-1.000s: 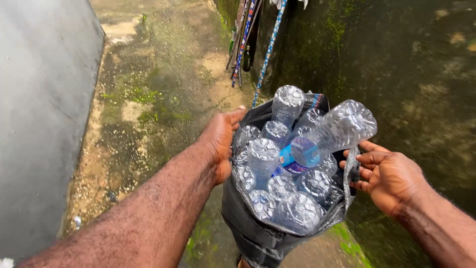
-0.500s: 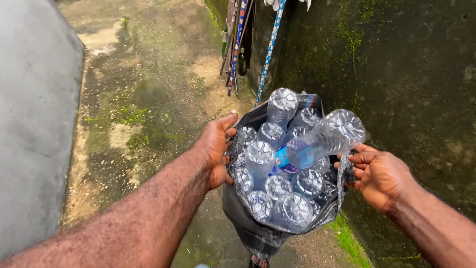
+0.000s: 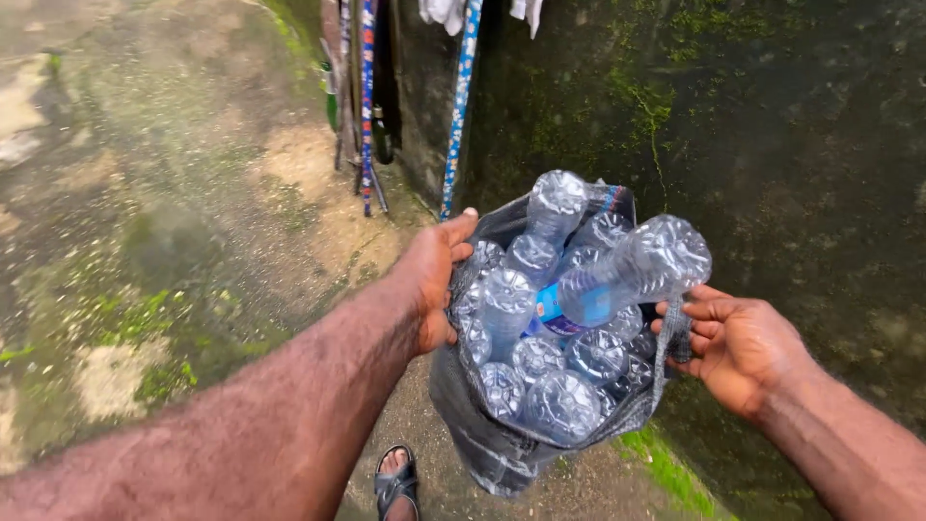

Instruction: The person wipes plastic bottles with a cloth and places them into bags.

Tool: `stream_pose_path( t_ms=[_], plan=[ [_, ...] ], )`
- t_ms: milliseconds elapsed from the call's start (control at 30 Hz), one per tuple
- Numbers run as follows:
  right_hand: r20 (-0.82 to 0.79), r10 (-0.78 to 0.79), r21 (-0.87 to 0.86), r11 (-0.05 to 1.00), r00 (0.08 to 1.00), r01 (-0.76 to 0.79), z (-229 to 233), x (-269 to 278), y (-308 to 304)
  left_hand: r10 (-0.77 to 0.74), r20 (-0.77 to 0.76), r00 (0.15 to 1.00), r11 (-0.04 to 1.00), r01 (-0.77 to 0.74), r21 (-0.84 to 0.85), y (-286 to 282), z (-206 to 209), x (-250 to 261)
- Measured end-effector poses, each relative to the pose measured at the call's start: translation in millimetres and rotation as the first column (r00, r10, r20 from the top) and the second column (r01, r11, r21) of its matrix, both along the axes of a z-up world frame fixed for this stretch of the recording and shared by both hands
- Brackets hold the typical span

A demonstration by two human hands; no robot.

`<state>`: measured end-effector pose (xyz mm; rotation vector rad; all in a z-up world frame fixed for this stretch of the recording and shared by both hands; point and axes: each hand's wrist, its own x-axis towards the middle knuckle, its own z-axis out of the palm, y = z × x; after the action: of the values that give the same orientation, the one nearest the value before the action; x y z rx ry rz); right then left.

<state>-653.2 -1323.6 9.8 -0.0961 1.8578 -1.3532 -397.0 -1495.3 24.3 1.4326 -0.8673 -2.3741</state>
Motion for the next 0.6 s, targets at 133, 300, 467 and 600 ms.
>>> stream_pose_path(
  t_ms=[133, 300, 467, 600],
  plan=[
    [0.026, -0.096, -0.047, 0.994, 0.995, 0.098, -8, -10, -20, -0.137, -0.033, 0.99, 0.991, 0.136, -0.018, -53, -4, -34],
    [0.077, -0.144, -0.053, 0.987, 0.986, 0.149, -19, -13, -46, -0.203, 0.013, 0.979, 0.979, 0.203, -0.01, -97, -3, -53],
    [0.132, -0.115, -0.097, 0.987, 0.985, 0.129, -52, -38, -70, -0.21, 0.039, 0.977, 0.977, 0.211, -0.038, -124, -12, -65],
    [0.163, -0.116, -0.072, 0.989, 0.98, 0.129, -60, -53, -106, -0.16, -0.066, 0.985, 0.987, 0.161, 0.02, -142, -29, -70]
  ],
)
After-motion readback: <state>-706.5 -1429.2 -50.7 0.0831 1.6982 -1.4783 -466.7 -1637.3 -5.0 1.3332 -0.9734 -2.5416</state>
